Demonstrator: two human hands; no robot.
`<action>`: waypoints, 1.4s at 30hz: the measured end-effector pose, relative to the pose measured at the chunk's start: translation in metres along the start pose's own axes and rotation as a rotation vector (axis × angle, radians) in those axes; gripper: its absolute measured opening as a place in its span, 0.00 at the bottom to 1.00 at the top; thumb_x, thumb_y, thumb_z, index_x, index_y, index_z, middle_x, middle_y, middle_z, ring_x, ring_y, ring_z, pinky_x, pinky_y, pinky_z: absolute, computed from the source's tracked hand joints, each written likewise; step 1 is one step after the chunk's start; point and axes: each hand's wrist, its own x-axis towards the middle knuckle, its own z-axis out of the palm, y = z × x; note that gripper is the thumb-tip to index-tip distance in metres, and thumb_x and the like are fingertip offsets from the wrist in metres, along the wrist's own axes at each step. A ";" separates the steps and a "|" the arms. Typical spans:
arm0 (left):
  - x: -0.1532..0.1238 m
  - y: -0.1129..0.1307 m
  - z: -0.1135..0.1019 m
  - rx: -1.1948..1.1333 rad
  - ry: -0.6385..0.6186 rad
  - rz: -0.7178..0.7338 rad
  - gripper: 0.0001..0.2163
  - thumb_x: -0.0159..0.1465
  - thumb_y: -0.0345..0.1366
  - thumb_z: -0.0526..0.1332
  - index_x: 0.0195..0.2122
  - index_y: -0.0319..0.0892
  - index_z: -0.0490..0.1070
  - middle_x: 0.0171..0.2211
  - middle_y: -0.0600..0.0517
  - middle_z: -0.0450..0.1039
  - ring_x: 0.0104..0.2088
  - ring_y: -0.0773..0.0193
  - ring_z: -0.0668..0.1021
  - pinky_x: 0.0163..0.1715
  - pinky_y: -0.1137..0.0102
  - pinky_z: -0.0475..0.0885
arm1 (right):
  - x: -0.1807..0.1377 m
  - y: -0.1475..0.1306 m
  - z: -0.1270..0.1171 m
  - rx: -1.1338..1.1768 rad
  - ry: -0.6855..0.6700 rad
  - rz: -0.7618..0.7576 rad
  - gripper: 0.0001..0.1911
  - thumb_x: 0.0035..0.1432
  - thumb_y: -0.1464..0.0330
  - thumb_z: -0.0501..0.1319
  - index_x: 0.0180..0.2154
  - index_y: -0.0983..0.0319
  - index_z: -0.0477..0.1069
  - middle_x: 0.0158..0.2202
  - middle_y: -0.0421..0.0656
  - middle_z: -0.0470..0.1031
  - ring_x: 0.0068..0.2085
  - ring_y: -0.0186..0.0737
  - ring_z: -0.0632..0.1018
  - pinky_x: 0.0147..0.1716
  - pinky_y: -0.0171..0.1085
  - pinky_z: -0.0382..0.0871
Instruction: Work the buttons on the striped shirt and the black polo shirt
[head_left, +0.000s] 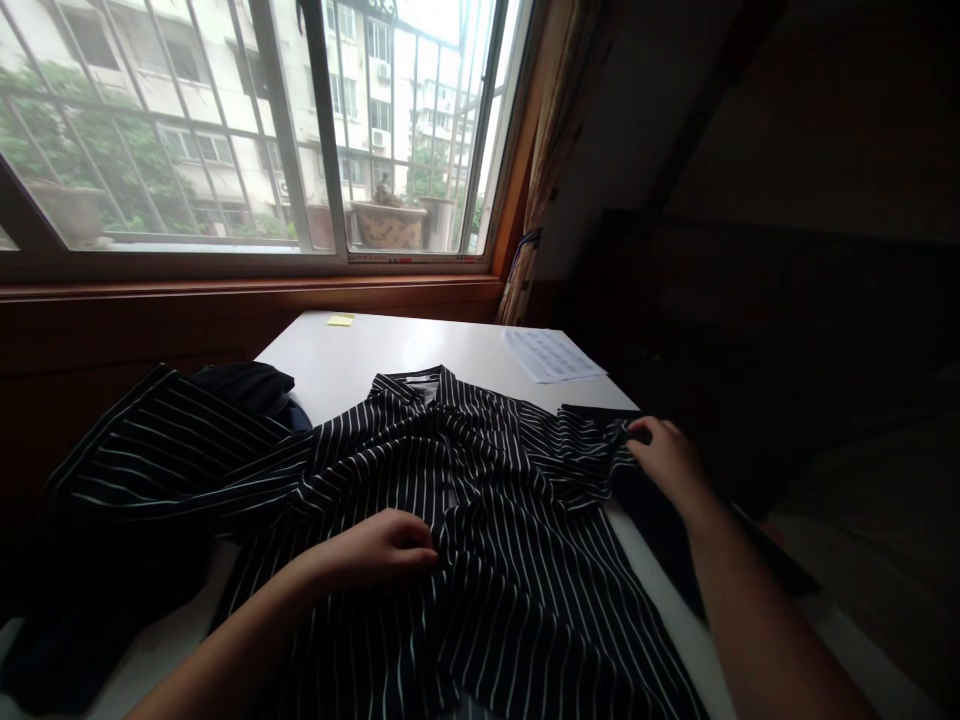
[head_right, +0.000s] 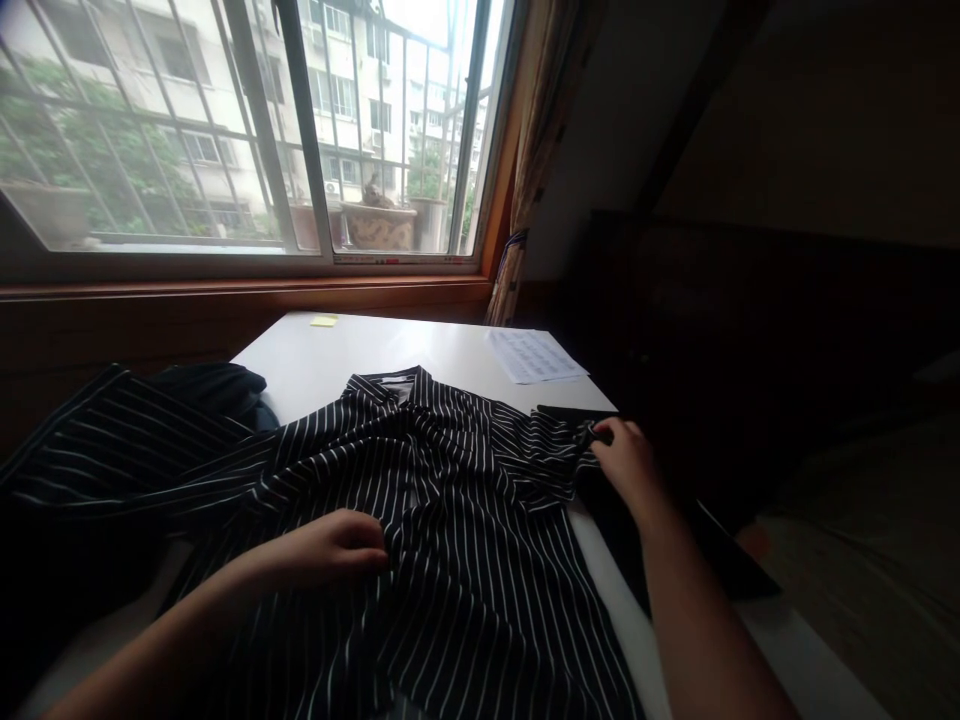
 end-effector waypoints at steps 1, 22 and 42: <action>0.000 0.000 -0.001 -0.014 0.001 -0.003 0.16 0.63 0.49 0.62 0.33 0.39 0.74 0.27 0.54 0.71 0.26 0.66 0.74 0.24 0.75 0.65 | -0.012 -0.021 -0.004 0.034 0.060 -0.089 0.10 0.54 0.71 0.60 0.40 0.59 0.73 0.47 0.47 0.73 0.49 0.46 0.76 0.52 0.41 0.67; -0.004 0.001 -0.010 -0.794 0.083 -0.020 0.17 0.67 0.47 0.57 0.50 0.41 0.71 0.46 0.45 0.75 0.46 0.56 0.77 0.42 0.65 0.72 | -0.163 -0.143 0.017 0.585 -0.676 -1.060 0.14 0.61 0.66 0.66 0.49 0.58 0.74 0.49 0.46 0.75 0.50 0.43 0.76 0.50 0.43 0.73; 0.008 -0.016 -0.004 0.503 0.551 0.190 0.32 0.65 0.51 0.62 0.67 0.50 0.55 0.60 0.46 0.67 0.61 0.49 0.65 0.60 0.52 0.63 | -0.122 -0.101 0.049 0.457 -0.362 -0.545 0.16 0.60 0.68 0.60 0.49 0.58 0.75 0.48 0.45 0.78 0.50 0.48 0.77 0.53 0.50 0.71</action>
